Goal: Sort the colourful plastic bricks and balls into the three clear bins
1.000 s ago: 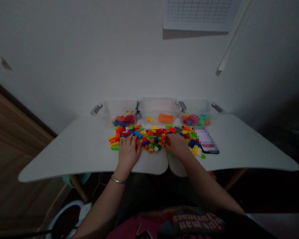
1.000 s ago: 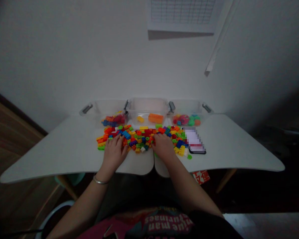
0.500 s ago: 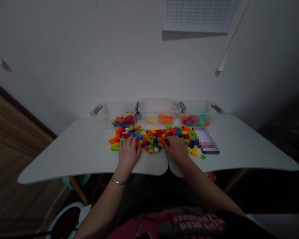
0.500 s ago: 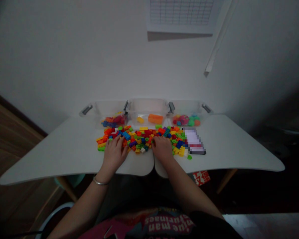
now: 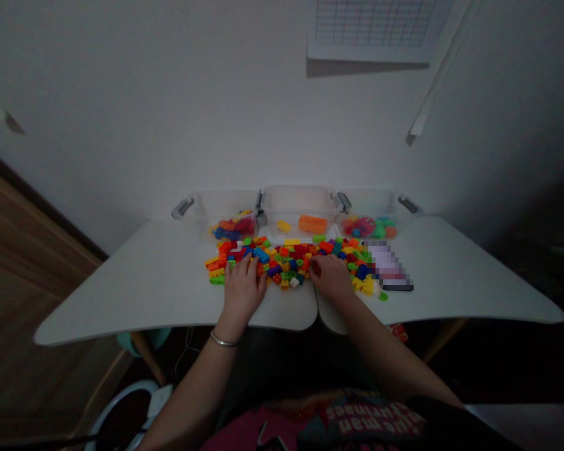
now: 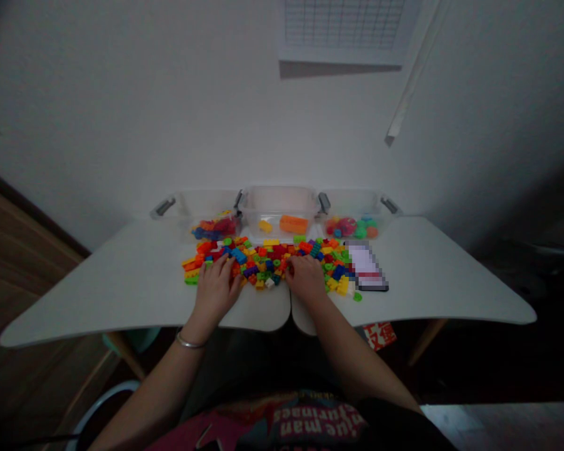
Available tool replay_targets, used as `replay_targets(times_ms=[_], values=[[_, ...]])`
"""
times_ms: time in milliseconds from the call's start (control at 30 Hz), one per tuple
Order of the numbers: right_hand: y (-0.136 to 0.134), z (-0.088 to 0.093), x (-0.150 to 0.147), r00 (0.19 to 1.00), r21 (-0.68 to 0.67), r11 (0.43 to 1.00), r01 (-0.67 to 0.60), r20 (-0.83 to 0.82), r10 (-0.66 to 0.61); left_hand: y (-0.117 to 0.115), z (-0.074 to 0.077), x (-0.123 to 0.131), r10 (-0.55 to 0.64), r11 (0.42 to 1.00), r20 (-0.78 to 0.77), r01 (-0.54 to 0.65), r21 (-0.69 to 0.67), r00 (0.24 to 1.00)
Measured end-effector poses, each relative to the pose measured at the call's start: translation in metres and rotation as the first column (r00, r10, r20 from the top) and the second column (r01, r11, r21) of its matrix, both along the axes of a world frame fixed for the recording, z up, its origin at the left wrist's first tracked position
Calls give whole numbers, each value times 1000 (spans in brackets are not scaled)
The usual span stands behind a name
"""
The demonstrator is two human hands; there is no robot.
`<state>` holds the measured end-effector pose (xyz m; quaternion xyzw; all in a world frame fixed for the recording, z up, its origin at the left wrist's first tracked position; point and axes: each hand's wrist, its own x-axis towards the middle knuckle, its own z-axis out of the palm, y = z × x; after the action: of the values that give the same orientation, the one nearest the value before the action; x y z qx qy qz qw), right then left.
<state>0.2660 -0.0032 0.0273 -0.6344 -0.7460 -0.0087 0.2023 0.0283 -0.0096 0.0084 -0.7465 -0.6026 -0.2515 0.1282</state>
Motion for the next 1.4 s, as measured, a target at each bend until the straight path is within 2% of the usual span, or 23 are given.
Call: replay_targets(times_ms=[533, 667, 1000, 1167, 1400], values=[[1, 2, -2, 999, 0, 1000, 31, 17, -31, -1, 0, 0, 0, 1000, 8, 0, 16, 1000], [-1, 2, -1, 999, 55, 998, -12, 50, 10, -1, 1, 0, -3, 1000, 9, 3, 1, 1000], [7, 15, -10, 989, 62, 988, -144, 41, 141, -1, 1, 1, 1, 1000, 19, -1, 13, 1000], [13, 11, -14, 992, 14, 993, -120, 43, 119, -1, 1, 1, -4, 1000, 20, 4, 18, 1000], [16, 8, -10, 995, 42, 995, -96, -3, 96, -2, 2, 1, -9, 1000, 25, 9, 17, 1000]])
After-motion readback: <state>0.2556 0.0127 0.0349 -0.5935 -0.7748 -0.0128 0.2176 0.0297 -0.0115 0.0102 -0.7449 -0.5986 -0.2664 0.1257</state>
